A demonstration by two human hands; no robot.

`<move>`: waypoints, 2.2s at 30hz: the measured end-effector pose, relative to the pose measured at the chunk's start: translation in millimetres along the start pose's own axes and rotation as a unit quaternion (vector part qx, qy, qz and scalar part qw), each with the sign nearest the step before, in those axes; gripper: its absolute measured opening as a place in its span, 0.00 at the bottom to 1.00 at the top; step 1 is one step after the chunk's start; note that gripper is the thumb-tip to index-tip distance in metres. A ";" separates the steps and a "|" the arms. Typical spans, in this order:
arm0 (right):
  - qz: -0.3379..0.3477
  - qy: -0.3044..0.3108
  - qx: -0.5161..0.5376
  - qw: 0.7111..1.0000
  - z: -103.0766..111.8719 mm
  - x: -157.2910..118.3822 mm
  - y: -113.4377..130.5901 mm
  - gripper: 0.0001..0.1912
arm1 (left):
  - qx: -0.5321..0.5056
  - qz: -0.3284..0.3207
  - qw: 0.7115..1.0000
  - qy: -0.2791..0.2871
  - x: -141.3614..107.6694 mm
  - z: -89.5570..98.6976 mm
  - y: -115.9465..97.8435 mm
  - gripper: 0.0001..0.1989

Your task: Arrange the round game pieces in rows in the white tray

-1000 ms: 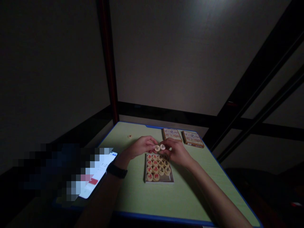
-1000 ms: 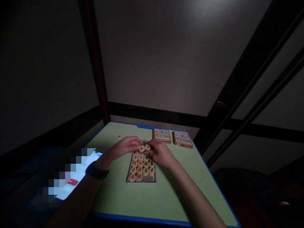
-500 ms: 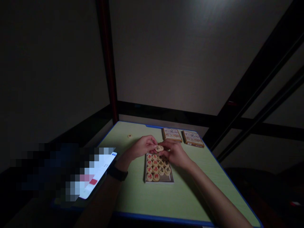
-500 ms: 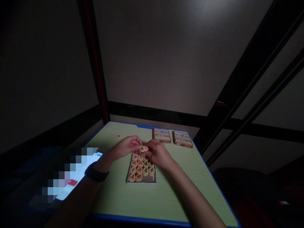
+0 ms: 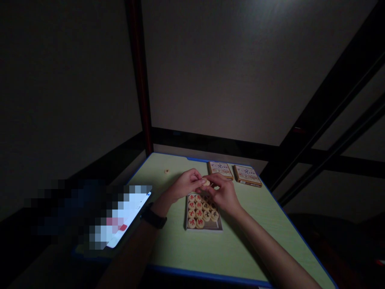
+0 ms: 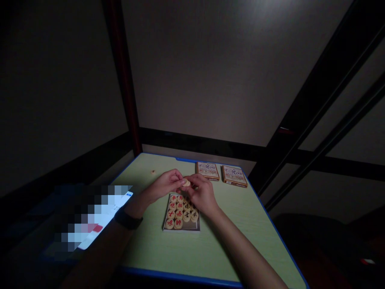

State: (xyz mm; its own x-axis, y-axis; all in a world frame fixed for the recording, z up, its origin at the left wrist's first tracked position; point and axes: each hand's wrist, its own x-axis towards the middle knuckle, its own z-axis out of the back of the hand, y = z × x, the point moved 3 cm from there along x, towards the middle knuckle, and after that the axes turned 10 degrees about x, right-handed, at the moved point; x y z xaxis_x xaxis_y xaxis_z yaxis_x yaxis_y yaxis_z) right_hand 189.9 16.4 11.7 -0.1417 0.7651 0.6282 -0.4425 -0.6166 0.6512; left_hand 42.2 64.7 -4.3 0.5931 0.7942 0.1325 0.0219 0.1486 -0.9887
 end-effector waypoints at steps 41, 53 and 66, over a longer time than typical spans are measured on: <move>-0.063 0.350 -0.101 0.929 29.0 -57.3 35.6 0.12 | 0.149 -0.002 0.985 -0.086 6.0 16.9 2.5 0.18; -0.058 0.421 -0.060 0.903 26.0 -37.2 30.4 0.11 | 0.160 0.000 0.984 -0.077 4.2 14.2 1.0 0.14; -0.045 0.455 -0.048 0.888 21.0 -37.2 28.9 0.08 | 0.293 -0.019 0.930 -0.223 7.4 29.9 4.3 0.08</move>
State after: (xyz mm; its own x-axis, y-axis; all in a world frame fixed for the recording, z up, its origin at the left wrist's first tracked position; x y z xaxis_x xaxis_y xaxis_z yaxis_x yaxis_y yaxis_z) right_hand 200.9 -33.8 16.1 -0.7394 0.6709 -0.0560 -0.5554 -0.5609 0.6140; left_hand 22.6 88.8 -5.4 0.2047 0.9277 0.3122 -0.4835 0.3731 -0.7918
